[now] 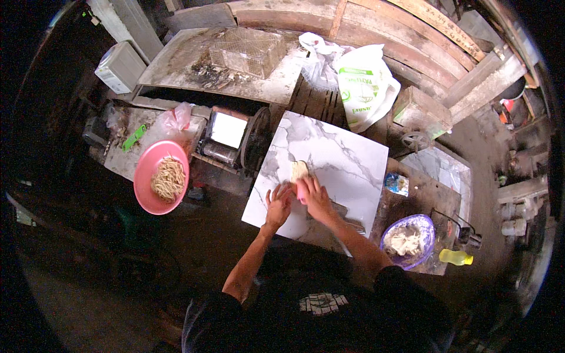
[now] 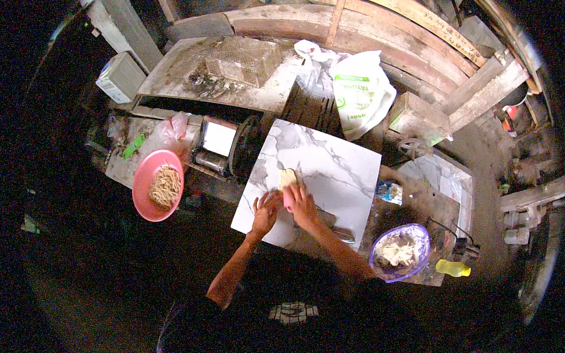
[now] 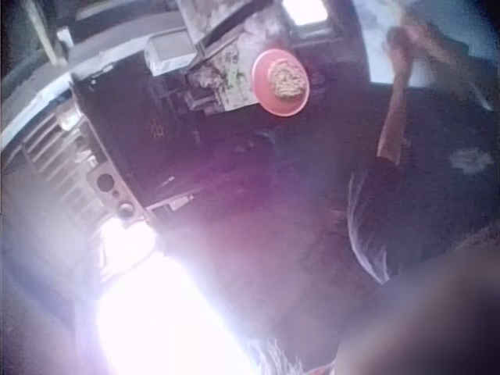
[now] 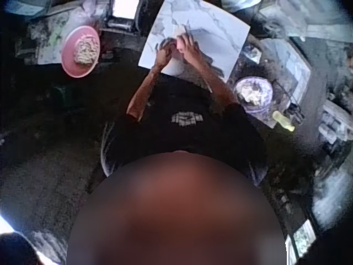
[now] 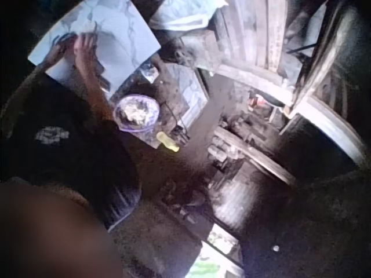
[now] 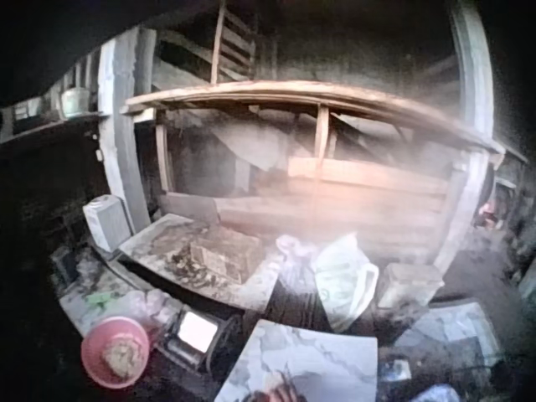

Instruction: The person kneads dough in a purple bowl by hand, then takes a portion of dough and flattens it on a marble-patterned surface using a small cylindrical tool.

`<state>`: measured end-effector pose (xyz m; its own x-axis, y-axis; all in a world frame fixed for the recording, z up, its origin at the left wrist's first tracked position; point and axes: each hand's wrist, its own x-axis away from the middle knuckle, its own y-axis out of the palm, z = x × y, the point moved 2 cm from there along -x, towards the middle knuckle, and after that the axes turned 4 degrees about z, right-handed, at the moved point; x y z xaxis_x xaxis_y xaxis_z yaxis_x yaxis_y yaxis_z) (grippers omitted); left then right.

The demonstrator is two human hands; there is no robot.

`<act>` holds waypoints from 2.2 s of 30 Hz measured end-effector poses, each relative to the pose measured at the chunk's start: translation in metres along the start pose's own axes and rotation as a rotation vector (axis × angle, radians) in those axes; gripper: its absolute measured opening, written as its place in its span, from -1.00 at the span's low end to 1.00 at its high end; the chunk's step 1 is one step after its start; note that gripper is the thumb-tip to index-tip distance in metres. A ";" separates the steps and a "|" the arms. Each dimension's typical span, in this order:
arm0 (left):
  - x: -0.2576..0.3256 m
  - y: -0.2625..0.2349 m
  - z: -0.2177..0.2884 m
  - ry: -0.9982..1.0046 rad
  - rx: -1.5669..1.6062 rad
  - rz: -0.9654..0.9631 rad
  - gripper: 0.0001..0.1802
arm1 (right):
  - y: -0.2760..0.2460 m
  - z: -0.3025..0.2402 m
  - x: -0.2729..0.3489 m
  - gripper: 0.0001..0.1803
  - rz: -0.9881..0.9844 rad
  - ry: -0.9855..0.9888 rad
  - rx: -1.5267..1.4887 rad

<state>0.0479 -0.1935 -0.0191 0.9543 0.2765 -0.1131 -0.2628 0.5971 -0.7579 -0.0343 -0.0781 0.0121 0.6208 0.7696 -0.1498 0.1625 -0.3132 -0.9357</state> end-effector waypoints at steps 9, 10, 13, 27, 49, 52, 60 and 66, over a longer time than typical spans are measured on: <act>-0.007 -0.005 0.002 0.014 -0.043 -0.020 -0.54 | -0.013 0.038 -0.038 -0.25 -0.181 0.116 -0.371; -0.008 -0.006 0.003 0.027 -0.052 -0.023 -0.54 | -0.014 0.039 -0.040 -0.27 -0.105 0.089 -0.316; -0.005 -0.003 0.003 0.110 -0.167 -0.057 -0.52 | -0.006 0.020 -0.012 -0.28 0.048 0.033 -0.141; 0.005 -0.011 -0.002 0.146 -0.326 -0.315 -0.53 | 0.001 0.013 -0.062 -0.26 0.012 0.120 -0.142; -0.011 -0.022 0.002 -0.043 -0.007 0.039 -0.64 | -0.002 0.015 -0.069 -0.30 0.060 0.037 -0.029; -0.012 -0.015 0.010 -0.024 -0.016 0.053 -0.66 | 0.010 0.006 -0.047 -0.23 0.129 -0.001 0.006; -0.009 -0.011 0.008 -0.051 -0.028 -0.036 -0.64 | -0.010 0.008 -0.027 -0.31 0.104 0.120 -0.189; 0.002 -0.013 -0.006 -0.043 -0.013 0.086 -0.65 | -0.027 -0.006 0.000 -0.26 0.219 0.062 -0.132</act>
<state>0.0536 -0.2053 -0.0138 0.9214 0.3584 -0.1504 -0.3412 0.5602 -0.7548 -0.0337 -0.0731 0.0391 0.6974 0.6408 -0.3208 0.1150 -0.5420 -0.8325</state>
